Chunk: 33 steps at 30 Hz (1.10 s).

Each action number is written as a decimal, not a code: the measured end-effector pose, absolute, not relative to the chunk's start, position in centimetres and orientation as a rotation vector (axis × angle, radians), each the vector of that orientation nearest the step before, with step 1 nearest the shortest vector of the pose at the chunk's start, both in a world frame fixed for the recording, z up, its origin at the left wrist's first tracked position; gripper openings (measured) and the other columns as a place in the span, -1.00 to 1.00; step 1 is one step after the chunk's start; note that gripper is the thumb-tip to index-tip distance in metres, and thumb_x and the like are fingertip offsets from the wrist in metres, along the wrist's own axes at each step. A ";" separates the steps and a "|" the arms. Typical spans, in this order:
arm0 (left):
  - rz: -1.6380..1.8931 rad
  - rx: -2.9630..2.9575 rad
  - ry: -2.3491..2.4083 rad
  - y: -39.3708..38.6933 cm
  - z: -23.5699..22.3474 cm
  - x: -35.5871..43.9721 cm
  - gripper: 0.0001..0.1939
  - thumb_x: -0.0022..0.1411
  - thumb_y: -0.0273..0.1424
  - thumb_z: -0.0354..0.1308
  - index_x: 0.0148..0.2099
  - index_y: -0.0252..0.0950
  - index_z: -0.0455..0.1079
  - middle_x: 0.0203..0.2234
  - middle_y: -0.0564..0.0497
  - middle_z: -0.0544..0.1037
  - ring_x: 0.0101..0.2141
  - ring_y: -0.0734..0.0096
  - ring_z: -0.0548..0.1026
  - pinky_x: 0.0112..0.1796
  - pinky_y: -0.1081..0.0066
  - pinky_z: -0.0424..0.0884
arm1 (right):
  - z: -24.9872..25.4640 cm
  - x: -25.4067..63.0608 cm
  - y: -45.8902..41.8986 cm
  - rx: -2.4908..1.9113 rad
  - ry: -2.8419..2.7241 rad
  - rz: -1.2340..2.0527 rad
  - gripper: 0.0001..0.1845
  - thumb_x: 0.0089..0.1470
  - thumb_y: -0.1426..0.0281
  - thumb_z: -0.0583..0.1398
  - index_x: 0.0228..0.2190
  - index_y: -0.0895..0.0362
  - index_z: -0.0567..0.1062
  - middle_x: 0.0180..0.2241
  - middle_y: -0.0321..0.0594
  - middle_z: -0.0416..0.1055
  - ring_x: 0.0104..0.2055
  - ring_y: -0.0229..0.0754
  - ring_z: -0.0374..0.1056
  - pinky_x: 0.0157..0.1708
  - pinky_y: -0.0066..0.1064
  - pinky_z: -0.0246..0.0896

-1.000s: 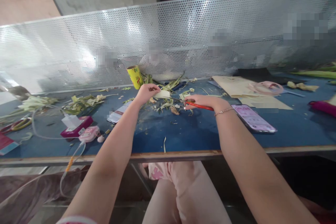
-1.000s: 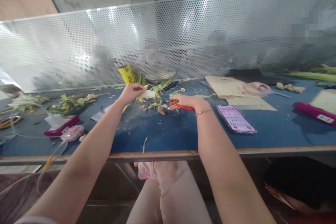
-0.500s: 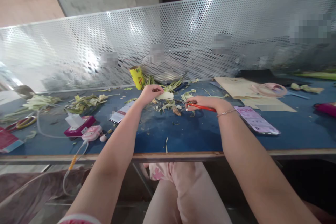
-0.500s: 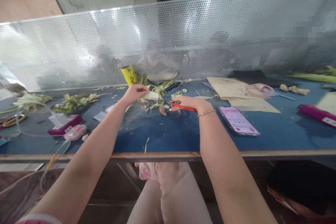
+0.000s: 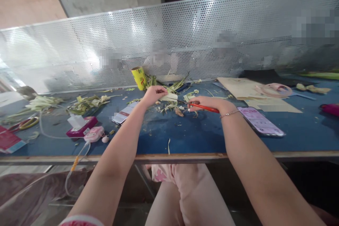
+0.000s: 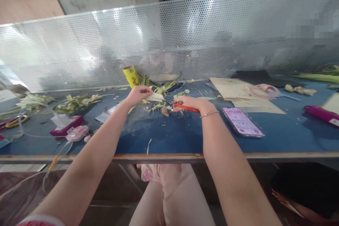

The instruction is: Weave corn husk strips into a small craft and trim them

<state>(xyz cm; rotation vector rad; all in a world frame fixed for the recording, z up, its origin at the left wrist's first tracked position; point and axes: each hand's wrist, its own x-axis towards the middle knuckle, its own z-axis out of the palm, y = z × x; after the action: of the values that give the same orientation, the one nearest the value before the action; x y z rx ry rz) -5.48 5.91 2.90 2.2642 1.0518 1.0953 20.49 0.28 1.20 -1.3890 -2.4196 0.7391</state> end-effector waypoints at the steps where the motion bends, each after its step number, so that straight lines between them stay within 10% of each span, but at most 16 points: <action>1: 1.095 2.262 1.050 5.8 2.9 -5.5 -0.88 -0.03 -0.42 0.18 -0.39 -0.35 0.49 -0.46 0.00 0.54 -0.44 0.50 0.41 -0.34 0.45 0.33 | 1.2 20.5 0.2 -1.389 -2.418 0.746 -0.47 -0.11 0.01 0.20 -0.14 0.04 0.47 -0.13 -0.17 0.47 -0.13 -0.02 0.38 -0.15 -0.31 0.21; 33: 1.302 2.269 1.317 6.1 3.2 -6.0 -0.95 -0.03 -0.49 0.18 -0.45 -0.31 0.48 -0.53 0.03 0.52 -0.45 0.44 0.40 -0.33 0.42 0.30 | -0.2 21.8 2.2 -1.535 -2.305 0.467 -0.51 -0.20 0.00 0.28 -0.26 0.03 0.54 -0.27 -0.17 0.52 -0.31 -0.05 0.40 -0.32 -0.32 0.21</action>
<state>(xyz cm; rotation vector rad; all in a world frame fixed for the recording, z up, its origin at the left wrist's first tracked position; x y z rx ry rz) -5.99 6.06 3.23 2.2690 1.3169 1.3023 21.85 2.15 -0.17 -1.5349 -2.3053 0.4669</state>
